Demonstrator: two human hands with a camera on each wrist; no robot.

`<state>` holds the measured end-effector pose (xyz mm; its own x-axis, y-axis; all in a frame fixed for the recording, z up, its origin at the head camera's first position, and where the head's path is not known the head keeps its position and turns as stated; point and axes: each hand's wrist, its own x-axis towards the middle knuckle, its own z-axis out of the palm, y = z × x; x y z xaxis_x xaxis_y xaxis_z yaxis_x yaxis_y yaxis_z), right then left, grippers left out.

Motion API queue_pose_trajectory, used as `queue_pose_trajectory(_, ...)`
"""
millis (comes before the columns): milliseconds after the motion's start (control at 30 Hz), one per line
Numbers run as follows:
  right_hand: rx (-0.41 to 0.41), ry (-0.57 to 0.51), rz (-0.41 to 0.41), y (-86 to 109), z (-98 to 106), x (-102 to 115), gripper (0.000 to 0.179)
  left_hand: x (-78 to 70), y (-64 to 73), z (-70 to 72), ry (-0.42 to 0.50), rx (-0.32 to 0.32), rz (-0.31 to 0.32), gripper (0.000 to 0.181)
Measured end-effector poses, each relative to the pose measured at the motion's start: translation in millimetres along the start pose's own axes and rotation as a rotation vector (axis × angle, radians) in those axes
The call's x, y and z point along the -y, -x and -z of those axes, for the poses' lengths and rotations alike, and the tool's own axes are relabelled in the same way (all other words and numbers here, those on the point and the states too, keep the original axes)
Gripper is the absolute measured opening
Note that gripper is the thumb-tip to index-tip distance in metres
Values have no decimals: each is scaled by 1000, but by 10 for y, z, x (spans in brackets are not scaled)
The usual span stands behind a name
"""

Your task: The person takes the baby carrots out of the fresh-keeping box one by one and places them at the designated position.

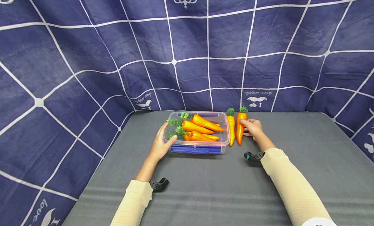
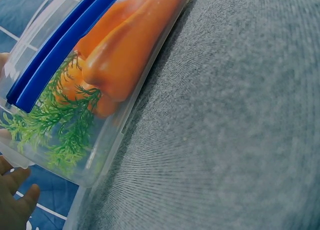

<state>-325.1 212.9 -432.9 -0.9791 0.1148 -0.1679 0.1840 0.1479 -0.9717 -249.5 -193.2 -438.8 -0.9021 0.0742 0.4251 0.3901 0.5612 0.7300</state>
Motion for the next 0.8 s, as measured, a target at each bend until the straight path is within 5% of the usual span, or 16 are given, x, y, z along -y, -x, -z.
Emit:
queue_pose_trajectory(467,-48,103,1,3,-46,-99,63,2,2,-9,9,4,-2,73)
queue_pose_trajectory(800,-77,23,9,5,-39,-105,63,4,0,-6,5,-3,-3,72)
